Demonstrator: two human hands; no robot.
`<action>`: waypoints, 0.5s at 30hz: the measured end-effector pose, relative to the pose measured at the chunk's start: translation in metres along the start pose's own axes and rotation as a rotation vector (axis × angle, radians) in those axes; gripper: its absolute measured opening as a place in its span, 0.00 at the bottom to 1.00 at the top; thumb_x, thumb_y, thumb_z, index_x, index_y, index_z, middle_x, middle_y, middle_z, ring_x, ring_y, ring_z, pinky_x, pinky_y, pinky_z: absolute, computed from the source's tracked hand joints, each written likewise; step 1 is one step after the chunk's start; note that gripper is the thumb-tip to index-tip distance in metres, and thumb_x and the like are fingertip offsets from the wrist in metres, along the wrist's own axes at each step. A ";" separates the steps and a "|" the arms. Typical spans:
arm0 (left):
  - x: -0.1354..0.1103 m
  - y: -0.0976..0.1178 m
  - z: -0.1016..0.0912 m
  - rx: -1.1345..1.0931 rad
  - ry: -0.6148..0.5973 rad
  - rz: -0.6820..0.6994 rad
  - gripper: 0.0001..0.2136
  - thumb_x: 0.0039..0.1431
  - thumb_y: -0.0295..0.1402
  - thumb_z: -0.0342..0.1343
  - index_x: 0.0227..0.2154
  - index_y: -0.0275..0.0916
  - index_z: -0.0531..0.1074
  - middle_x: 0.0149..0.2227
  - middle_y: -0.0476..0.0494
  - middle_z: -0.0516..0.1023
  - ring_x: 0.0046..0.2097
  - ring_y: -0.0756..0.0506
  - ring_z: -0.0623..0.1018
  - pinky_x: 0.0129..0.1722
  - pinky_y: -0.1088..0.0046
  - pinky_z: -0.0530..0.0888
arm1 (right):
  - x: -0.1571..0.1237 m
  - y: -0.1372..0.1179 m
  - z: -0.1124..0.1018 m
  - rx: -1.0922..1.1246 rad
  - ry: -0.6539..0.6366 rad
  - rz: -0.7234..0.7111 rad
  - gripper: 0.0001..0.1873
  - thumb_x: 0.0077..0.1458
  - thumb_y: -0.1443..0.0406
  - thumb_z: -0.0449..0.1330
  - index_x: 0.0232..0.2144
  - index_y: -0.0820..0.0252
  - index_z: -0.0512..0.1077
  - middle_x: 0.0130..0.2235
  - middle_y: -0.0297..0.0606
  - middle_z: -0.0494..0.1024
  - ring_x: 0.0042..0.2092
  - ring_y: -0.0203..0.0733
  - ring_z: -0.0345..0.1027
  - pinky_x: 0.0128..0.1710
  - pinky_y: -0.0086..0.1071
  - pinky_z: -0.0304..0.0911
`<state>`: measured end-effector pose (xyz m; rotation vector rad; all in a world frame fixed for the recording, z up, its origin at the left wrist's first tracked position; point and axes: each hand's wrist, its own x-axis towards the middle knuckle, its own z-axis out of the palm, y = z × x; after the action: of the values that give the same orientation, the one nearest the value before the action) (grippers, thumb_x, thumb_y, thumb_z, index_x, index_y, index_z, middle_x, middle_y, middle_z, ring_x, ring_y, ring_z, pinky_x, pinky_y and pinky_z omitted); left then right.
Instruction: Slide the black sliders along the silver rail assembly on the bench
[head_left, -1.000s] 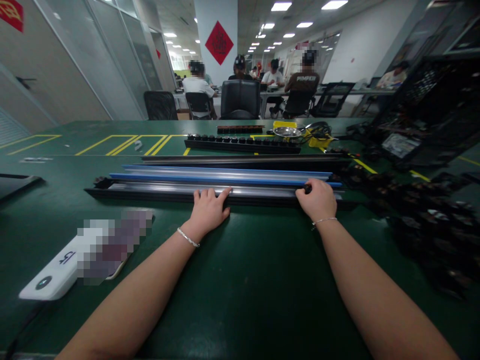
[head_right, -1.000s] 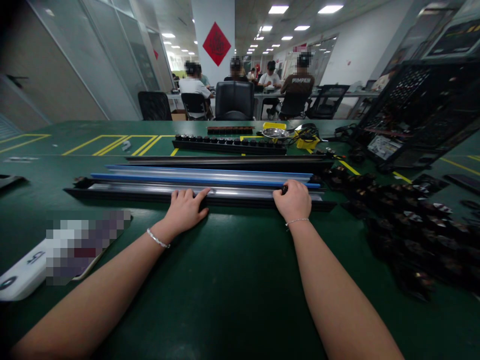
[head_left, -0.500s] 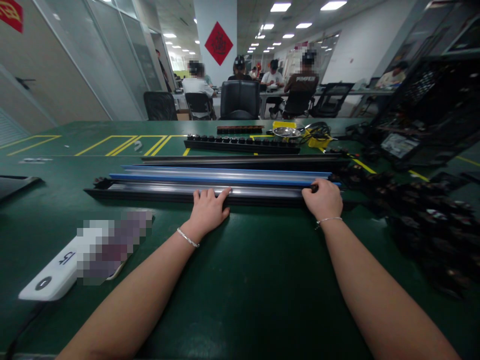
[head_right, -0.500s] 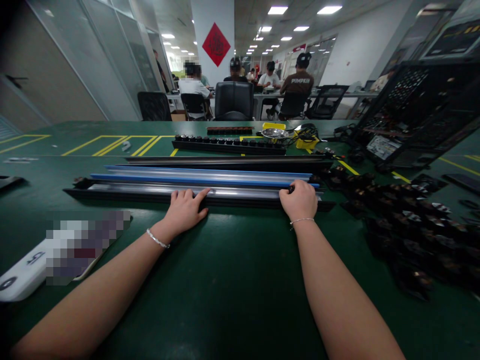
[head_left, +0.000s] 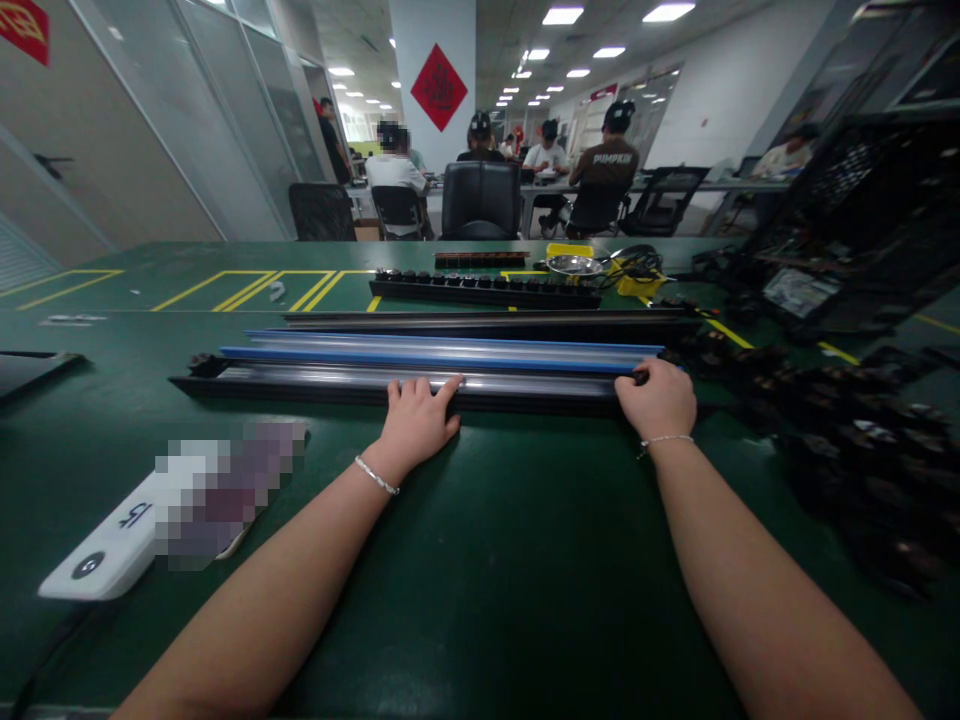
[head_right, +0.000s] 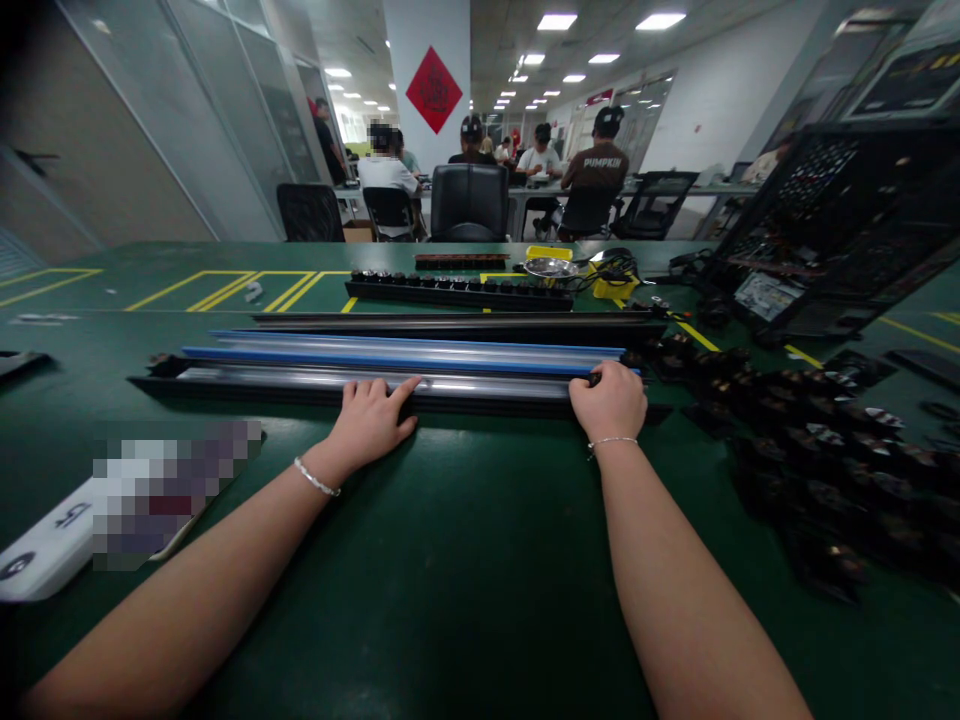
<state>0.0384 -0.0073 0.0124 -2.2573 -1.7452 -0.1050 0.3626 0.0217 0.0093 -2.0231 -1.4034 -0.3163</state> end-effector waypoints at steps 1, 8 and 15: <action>0.000 0.000 0.000 -0.001 -0.003 -0.003 0.29 0.57 0.46 0.47 0.61 0.50 0.51 0.44 0.36 0.69 0.49 0.35 0.68 0.51 0.52 0.55 | 0.000 0.000 0.000 -0.003 0.002 0.007 0.11 0.42 0.63 0.53 0.29 0.59 0.70 0.35 0.43 0.73 0.39 0.49 0.63 0.38 0.39 0.59; 0.000 -0.001 0.001 0.013 0.006 0.004 0.29 0.57 0.46 0.47 0.61 0.50 0.51 0.44 0.36 0.69 0.49 0.35 0.68 0.51 0.52 0.56 | 0.001 0.003 0.001 -0.002 0.006 0.012 0.12 0.42 0.63 0.53 0.30 0.59 0.71 0.36 0.43 0.74 0.40 0.49 0.64 0.39 0.40 0.60; 0.000 -0.002 0.001 0.003 0.006 0.002 0.29 0.57 0.46 0.47 0.61 0.50 0.51 0.45 0.36 0.69 0.49 0.35 0.68 0.51 0.52 0.55 | 0.002 0.006 0.000 -0.010 0.022 0.041 0.12 0.41 0.63 0.53 0.30 0.59 0.72 0.36 0.43 0.73 0.41 0.49 0.64 0.40 0.40 0.60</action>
<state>0.0365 -0.0069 0.0113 -2.2536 -1.7393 -0.1088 0.3688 0.0220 0.0078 -2.0478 -1.3483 -0.3276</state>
